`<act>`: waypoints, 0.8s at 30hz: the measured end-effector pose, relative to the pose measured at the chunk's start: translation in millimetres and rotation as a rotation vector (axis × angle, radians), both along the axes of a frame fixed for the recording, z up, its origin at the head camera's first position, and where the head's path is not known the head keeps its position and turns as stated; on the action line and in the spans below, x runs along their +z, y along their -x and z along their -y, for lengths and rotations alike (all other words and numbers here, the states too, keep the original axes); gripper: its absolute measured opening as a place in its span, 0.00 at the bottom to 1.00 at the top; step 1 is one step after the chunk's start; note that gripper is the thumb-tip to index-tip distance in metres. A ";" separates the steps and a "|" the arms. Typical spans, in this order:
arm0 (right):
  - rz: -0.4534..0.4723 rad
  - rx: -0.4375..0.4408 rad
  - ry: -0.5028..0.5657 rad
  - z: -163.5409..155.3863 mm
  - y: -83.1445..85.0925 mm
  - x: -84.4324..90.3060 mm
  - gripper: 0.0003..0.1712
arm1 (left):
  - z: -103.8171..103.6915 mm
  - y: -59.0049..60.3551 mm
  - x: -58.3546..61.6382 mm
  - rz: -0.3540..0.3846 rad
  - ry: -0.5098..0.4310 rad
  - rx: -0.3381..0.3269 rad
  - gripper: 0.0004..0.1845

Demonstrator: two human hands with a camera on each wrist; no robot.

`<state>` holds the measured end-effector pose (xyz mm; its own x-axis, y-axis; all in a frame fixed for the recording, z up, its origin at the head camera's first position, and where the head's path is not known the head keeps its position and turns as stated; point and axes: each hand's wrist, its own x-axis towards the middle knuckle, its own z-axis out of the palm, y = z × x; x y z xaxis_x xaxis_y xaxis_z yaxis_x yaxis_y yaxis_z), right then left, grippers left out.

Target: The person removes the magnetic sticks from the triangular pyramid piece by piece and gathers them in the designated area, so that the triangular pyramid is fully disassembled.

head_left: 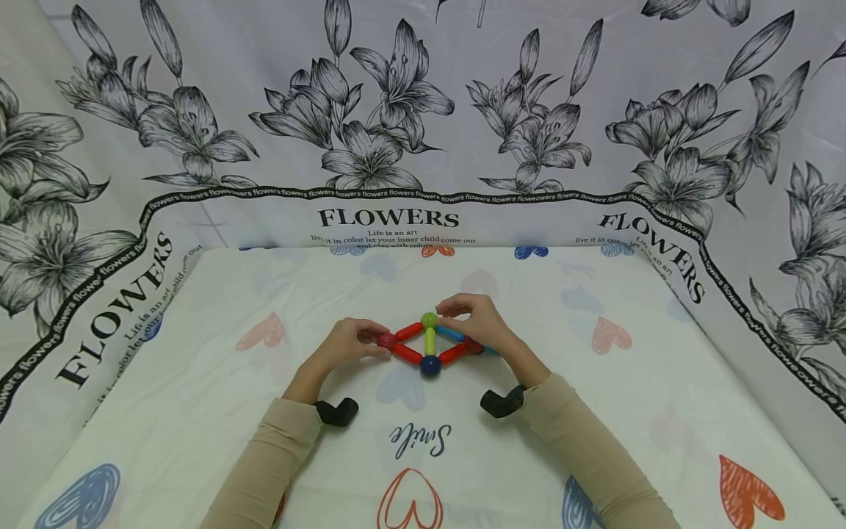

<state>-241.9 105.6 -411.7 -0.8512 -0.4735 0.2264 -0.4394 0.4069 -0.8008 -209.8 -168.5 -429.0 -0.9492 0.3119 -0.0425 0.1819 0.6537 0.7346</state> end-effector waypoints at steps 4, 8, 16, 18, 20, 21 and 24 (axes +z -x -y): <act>-0.019 0.029 0.005 12.0 4.9 -2.9 0.13 | 0.2 0.1 -0.2 0.007 0.000 0.000 0.21; -0.020 0.047 0.007 23.2 8.5 -4.0 0.15 | 0.3 0.2 0.2 0.006 -0.004 -0.005 0.21; 0.016 0.119 -0.018 43.5 14.6 -3.9 0.15 | 2.9 0.5 1.0 0.006 -0.006 -0.016 0.22; 0.012 0.150 -0.055 47.8 16.4 -3.3 0.15 | 3.6 0.9 0.9 0.000 -0.007 -0.023 0.22; 0.010 0.178 -0.097 51.2 18.2 -2.4 0.14 | 3.9 1.1 1.0 -0.004 -0.012 -0.028 0.21; 0.009 0.188 -0.120 52.9 19.4 -2.4 0.14 | 3.9 1.2 1.1 -0.006 -0.014 -0.032 0.21; 0.010 0.219 -0.183 57.5 21.3 -0.9 0.14 | 3.5 1.2 0.9 -0.007 -0.016 -0.030 0.21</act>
